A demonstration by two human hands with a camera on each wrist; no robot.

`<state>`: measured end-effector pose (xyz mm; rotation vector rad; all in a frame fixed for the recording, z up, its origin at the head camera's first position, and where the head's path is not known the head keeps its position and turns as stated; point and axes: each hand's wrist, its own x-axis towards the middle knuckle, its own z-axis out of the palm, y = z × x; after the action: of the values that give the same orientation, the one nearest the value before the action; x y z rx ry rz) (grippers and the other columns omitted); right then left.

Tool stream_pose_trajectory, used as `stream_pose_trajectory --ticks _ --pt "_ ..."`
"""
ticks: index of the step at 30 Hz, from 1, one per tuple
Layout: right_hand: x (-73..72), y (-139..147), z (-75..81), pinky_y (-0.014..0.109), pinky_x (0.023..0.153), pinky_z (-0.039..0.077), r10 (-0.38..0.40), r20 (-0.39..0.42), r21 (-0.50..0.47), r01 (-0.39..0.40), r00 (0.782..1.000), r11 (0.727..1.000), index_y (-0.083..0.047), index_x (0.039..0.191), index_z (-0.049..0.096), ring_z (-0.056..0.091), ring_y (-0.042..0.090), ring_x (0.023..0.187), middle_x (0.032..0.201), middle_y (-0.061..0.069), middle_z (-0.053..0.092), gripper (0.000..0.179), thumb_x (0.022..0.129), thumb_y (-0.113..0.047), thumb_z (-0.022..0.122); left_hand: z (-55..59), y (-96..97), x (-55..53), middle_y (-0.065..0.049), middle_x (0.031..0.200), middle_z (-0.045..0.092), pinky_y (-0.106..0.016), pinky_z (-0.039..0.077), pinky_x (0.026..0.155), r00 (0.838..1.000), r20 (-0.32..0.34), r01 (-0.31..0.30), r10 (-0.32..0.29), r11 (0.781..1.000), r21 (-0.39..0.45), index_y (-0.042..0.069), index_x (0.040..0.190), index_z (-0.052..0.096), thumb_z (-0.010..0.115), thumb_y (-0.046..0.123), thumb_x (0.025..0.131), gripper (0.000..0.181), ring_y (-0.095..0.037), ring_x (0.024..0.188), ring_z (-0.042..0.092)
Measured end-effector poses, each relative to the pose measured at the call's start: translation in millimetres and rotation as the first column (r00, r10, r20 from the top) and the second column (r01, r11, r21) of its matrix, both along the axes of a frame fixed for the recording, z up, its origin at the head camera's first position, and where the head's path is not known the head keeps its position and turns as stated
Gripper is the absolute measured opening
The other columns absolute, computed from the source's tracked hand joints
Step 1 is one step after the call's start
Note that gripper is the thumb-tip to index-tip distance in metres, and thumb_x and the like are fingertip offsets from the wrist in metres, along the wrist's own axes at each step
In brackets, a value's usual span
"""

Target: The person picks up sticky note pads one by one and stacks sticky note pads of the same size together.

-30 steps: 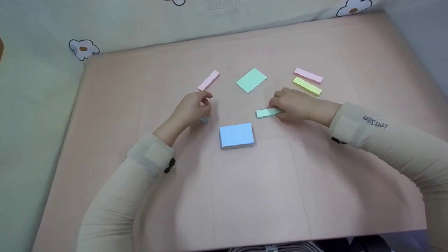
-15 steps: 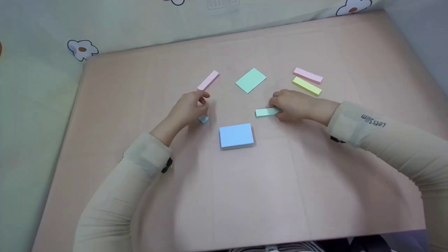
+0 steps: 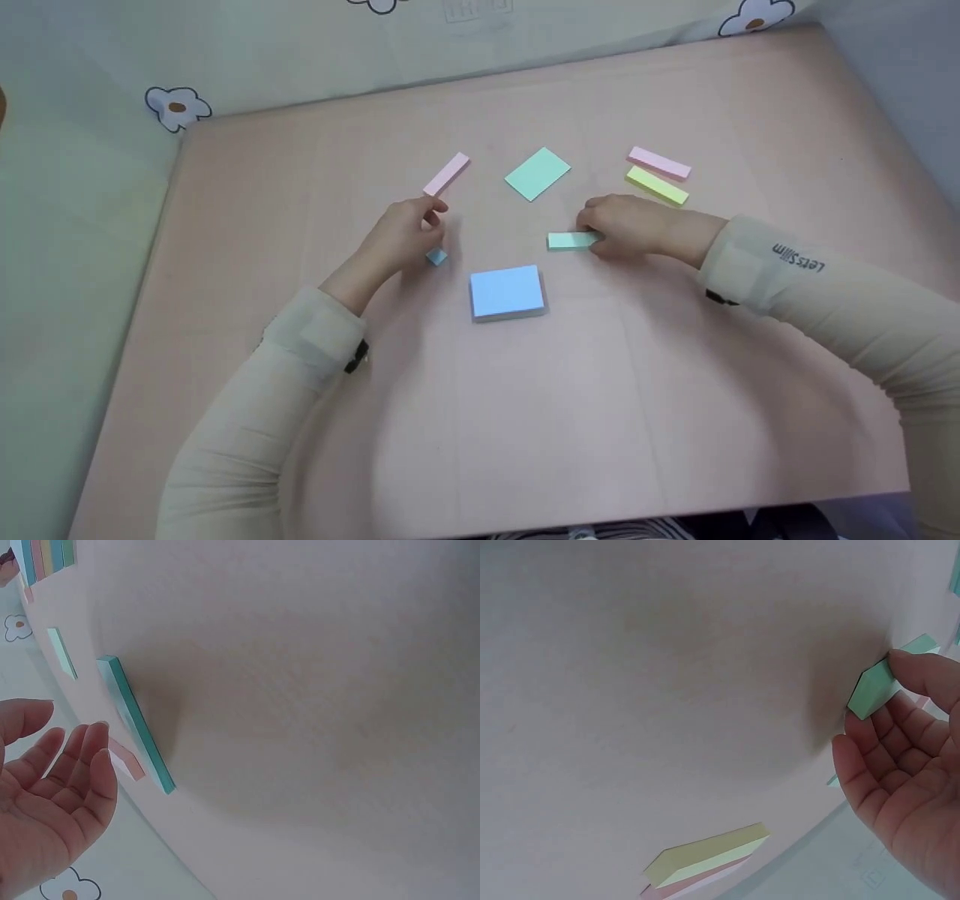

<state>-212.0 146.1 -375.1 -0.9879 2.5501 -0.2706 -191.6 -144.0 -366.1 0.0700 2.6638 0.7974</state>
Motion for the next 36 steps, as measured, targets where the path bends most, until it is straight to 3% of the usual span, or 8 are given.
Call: stream_pose_trajectory --ticks 14,20,24,27,30,32,34,36 --pt "-0.5 -1 0.0 0.037 0.076 0.044 0.0 0.004 0.008 0.0 1.0 1.0 0.001 0.099 0.063 0.049 0.023 0.077 0.088 0.01 0.058 0.021 0.079 0.0 0.059 -0.4 -1.7 1.8 -0.009 0.116 0.055 -0.031 0.043 0.081 1.0 -0.002 0.01 -0.01 1.0 -0.013 0.008 0.127 0.049 0.048 0.013 0.091 0.036 -0.023 0.097 0.048" --pt "1.5 -2 0.7 0.036 0.074 0.044 -0.002 -0.021 0.039 0.003 1.0 0.999 0.0 0.101 0.063 0.049 0.023 0.076 0.087 0.01 0.057 0.022 0.08 -0.003 0.059 -1.2 -7.5 1.4 -0.01 0.115 0.055 -0.033 0.044 0.084 0.999 -0.046 0.001 -0.001 1.0 -0.014 0.007 0.126 0.05 0.049 0.013 0.091 0.035 -0.023 0.096 0.049" --pt "1.5 2 5.6 0.036 0.068 0.043 0.023 -0.096 0.005 -0.023 0.995 1.0 0.0 0.101 0.061 0.051 0.025 0.074 0.086 0.011 0.056 0.023 0.08 -0.008 0.06 -1.2 -16.0 2.5 -0.012 0.115 0.055 -0.035 0.044 0.088 0.994 -0.107 0.03 -0.034 0.999 -0.045 0.006 0.125 0.051 0.049 0.006 0.09 0.035 -0.025 0.098 0.05" --pt "-0.6 10 12.0 0.039 0.071 0.046 0.012 -0.162 -0.056 -0.021 0.987 0.998 0.003 0.103 0.06 0.055 0.03 0.081 0.092 0.015 0.059 0.025 0.081 -0.007 0.057 -3.7 -27.8 3.6 -0.014 0.116 0.055 -0.038 0.043 0.091 0.97 -0.192 0.121 -0.146 0.983 -0.14 0.004 0.121 0.055 0.05 0.0 0.089 0.033 -0.028 0.103 0.052" --pt "-2.9 19 19.6 0.042 0.075 0.047 -0.031 -0.185 -0.08 0.017 0.982 0.997 0.004 0.105 0.061 0.056 0.032 0.09 0.1 0.018 0.06 0.025 0.082 -0.005 0.055 -9.3 -43.4 3.4 -0.015 0.116 0.056 -0.04 0.044 0.09 0.916 -0.28 0.219 -0.288 0.943 -0.252 0.003 0.116 0.059 0.053 -0.002 0.087 0.03 -0.03 0.105 0.053" --pt "-3.5 26 24.0 0.042 0.077 0.046 -0.057 -0.179 -0.075 0.044 0.982 0.996 0.004 0.105 0.061 0.056 0.031 0.091 0.101 0.018 0.06 0.024 0.083 -0.005 0.056 -13.7 -53.5 2.3 -0.015 0.115 0.056 -0.041 0.044 0.089 0.883 -0.318 0.255 -0.345 0.922 -0.292 0.003 0.114 0.06 0.057 -0.001 0.086 0.029 -0.032 0.104 0.053" --pt "-3.3 31 26.9 0.043 0.075 0.046 -0.082 -0.172 -0.072 0.07 0.982 0.995 0.003 0.104 0.062 0.058 0.031 0.091 0.099 0.017 0.062 0.023 0.083 -0.005 0.056 -17.4 -60.9 0.5 -0.015 0.117 0.055 -0.041 0.043 0.091 0.877 -0.316 0.269 -0.363 0.914 -0.304 0.004 0.116 0.06 0.06 0.001 0.085 0.031 -0.032 0.105 0.051" --pt "-2.9 35 28.2 0.043 0.074 0.047 -0.099 -0.165 -0.078 0.087 0.981 0.993 0.003 0.104 0.062 0.059 0.029 0.088 0.096 0.016 0.063 0.022 0.084 -0.005 0.055 -20.4 -66.1 -1.8 -0.014 0.12 0.054 -0.041 0.041 0.094 0.887 -0.288 0.272 -0.36 0.913 -0.303 0.005 0.119 0.058 0.06 0.004 0.086 0.033 -0.031 0.109 0.049"
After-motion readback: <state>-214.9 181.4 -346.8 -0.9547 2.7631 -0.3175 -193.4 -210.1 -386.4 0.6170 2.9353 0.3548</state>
